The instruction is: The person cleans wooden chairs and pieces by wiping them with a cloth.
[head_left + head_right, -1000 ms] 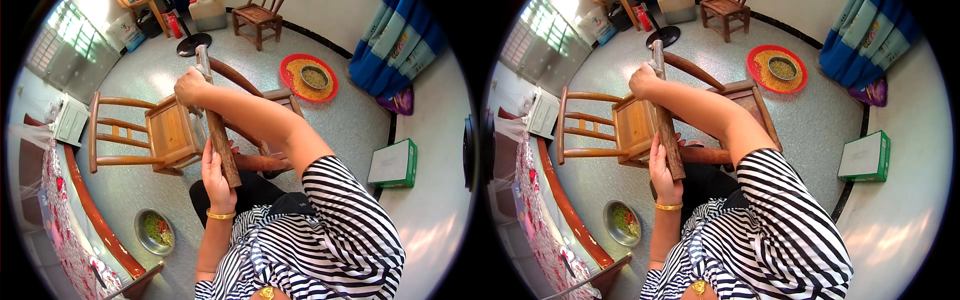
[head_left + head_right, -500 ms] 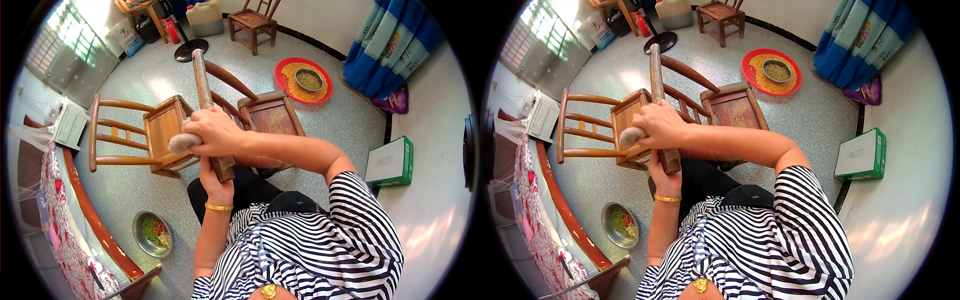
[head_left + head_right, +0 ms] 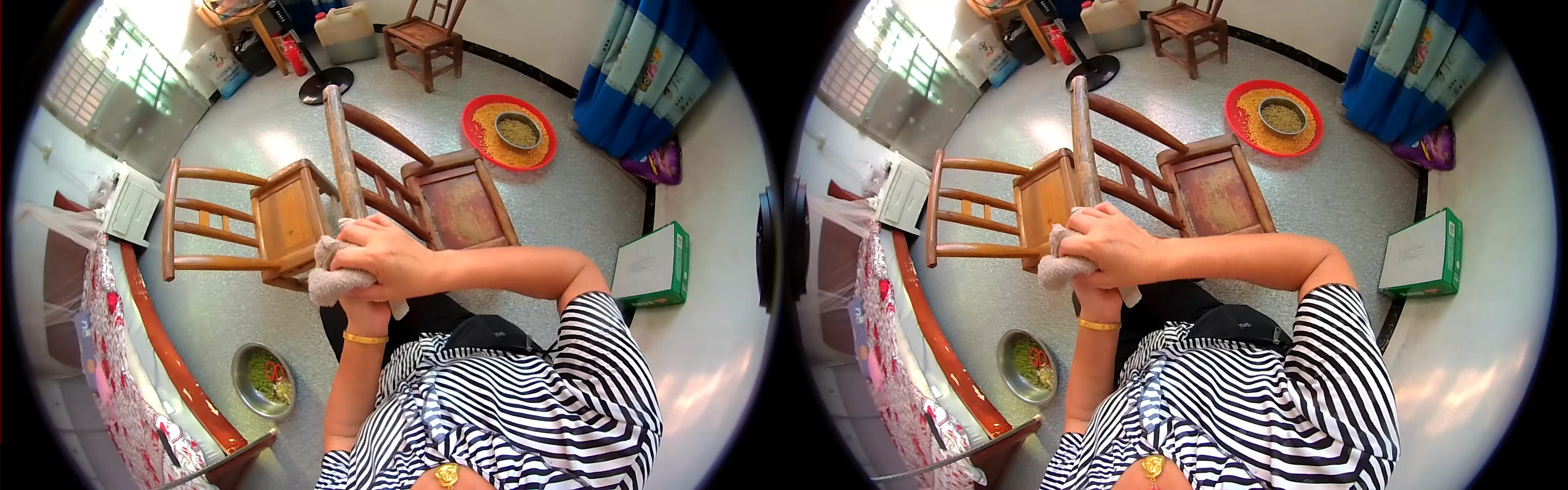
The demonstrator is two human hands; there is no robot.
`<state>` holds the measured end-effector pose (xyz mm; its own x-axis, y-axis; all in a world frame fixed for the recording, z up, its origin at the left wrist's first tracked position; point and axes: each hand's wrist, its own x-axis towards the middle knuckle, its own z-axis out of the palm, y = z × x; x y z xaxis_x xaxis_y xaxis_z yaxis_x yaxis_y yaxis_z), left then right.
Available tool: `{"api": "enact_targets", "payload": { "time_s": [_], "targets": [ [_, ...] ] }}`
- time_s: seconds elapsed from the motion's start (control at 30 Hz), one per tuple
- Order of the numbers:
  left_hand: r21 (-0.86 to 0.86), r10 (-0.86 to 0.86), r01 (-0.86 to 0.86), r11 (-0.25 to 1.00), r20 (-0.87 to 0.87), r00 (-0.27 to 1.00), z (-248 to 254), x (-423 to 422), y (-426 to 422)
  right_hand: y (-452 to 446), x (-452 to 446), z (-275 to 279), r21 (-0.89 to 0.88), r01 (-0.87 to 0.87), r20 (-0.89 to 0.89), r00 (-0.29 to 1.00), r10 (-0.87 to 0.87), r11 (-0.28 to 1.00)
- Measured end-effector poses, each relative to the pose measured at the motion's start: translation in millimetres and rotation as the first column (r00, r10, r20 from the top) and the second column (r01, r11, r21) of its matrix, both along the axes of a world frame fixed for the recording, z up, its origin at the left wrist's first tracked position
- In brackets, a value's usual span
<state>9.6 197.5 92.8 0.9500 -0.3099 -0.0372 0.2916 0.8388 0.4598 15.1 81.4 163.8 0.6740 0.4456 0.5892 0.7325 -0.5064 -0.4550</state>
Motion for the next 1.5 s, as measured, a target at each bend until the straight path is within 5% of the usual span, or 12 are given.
{"api": "enact_targets", "payload": {
  "time_s": [0.13,0.27,0.4,0.47,0.53,0.6,0.67,0.77,0.9,1.0,1.5],
  "targets": [
    [0.208,0.071,-0.024,0.978,-0.219,0.973,13,-3,7,-6,32,-7,0.054,0.099,0.031,0.994,-0.101,0.994],
    [0.293,0.000,0.045,0.955,-0.151,0.988,28,11,11,-16,81,-16,0.188,0.219,0.078,0.968,-0.237,0.957],
    [0.569,-0.026,-0.041,0.821,0.109,0.994,65,31,8,-22,130,-23,0.200,0.296,0.072,0.946,-0.316,0.934],
    [0.777,-0.270,-0.074,0.625,0.304,0.914,74,53,5,-24,151,-21,0.178,0.378,0.114,0.909,-0.401,0.908],
    [0.812,-0.357,-0.047,0.581,0.307,0.882,74,78,-3,-26,174,-23,0.160,0.421,0.098,0.893,-0.439,0.893],
    [0.943,-0.465,-0.230,0.241,0.320,0.826,77,95,-15,-28,199,-29,0.201,0.493,0.076,0.854,-0.516,0.846],
    [0.926,-0.506,-0.345,0.154,0.374,0.777,57,110,-20,-31,212,-28,0.183,0.527,0.039,0.839,-0.542,0.830],
    [0.767,-0.604,-0.617,-0.178,0.410,0.683,58,104,-27,-37,232,-31,0.306,0.586,-0.014,0.791,-0.612,0.750],
    [0.670,-0.653,-0.650,-0.357,0.319,0.687,67,93,-31,-40,260,-39,0.436,0.655,-0.155,0.731,-0.665,0.618],
    [0.626,-0.665,-0.649,-0.432,0.265,0.698,72,90,-34,-43,266,-35,0.460,0.730,-0.364,0.674,-0.643,0.505],
    [0.597,-0.656,-0.619,-0.511,0.195,0.730,88,81,-42,-85,273,-98,0.395,0.841,-0.520,0.537,-0.664,0.371]
  ]
}}
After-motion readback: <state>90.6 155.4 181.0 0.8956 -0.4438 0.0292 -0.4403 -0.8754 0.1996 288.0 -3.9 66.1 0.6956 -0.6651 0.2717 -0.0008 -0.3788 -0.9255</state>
